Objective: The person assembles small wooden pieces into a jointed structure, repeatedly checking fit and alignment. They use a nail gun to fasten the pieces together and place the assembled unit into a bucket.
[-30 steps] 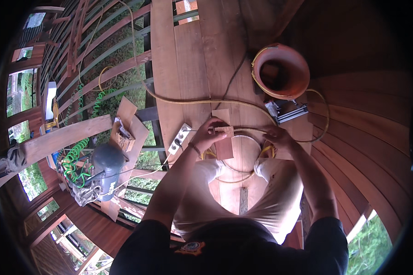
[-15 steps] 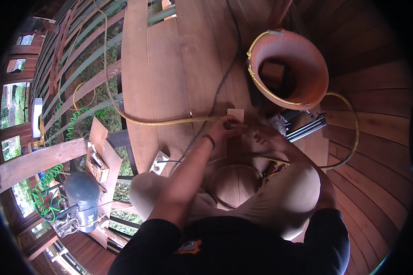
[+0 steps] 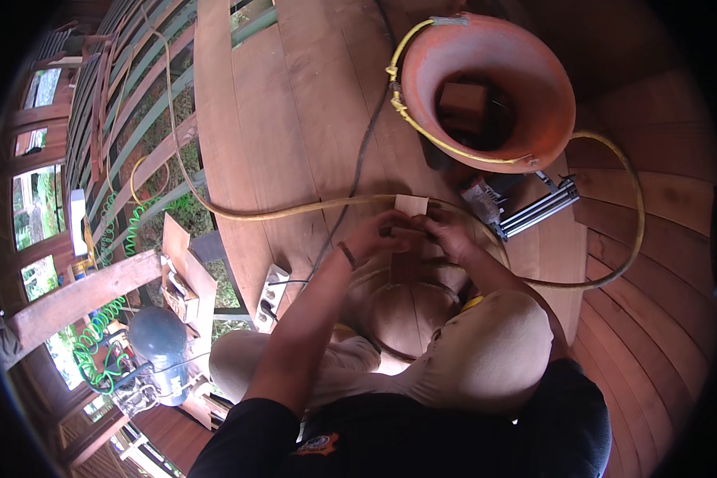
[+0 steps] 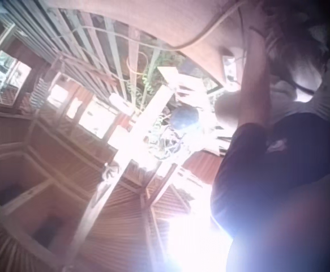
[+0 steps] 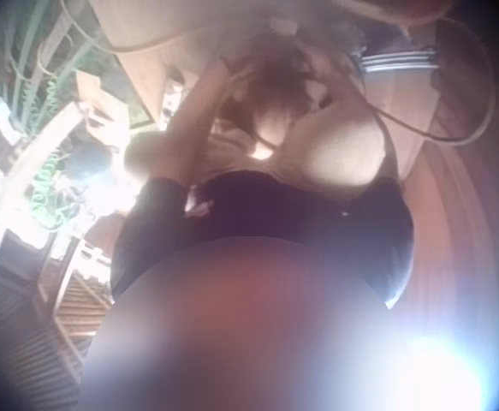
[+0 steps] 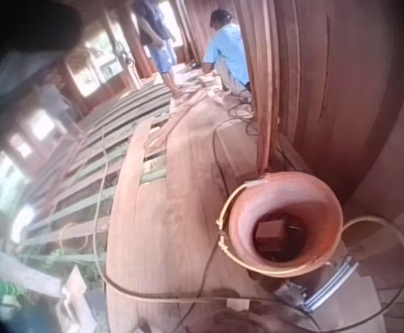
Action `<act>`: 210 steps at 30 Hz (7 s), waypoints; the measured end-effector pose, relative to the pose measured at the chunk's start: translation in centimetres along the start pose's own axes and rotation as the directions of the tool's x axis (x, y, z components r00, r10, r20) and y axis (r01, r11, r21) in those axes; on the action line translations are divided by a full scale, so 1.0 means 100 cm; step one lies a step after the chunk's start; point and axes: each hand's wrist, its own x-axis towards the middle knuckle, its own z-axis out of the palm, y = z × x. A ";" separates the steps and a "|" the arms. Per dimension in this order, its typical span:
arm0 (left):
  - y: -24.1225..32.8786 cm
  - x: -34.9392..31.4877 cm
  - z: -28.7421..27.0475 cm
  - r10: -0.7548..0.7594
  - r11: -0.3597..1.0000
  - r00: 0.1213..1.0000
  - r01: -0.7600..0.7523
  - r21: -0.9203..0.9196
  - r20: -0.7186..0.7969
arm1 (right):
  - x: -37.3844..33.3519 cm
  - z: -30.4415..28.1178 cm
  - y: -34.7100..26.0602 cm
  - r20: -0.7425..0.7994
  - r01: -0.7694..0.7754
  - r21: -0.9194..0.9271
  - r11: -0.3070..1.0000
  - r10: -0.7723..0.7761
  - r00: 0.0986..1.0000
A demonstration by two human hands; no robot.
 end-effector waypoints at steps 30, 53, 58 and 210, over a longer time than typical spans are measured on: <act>0.043 0.016 0.001 -0.119 0.704 0.853 0.434 0.562 -0.509 | 0.023 0.009 0.025 -0.242 0.318 -0.316 0.894 -0.400 0.884; 0.024 0.015 0.009 0.113 0.730 0.958 0.100 0.677 -0.263 | 0.004 -0.011 0.016 0.146 0.478 -0.050 0.877 -0.467 0.872; 0.014 0.021 0.022 0.212 0.677 0.934 0.070 0.733 -0.286 | -0.007 -0.016 0.002 0.145 0.417 -0.648 0.638 -0.434 0.889; -0.038 0.026 0.074 0.331 0.458 0.881 0.164 0.874 -0.339 | -0.177 -0.109 -0.062 -0.084 -0.200 -0.967 -0.159 -0.540 0.838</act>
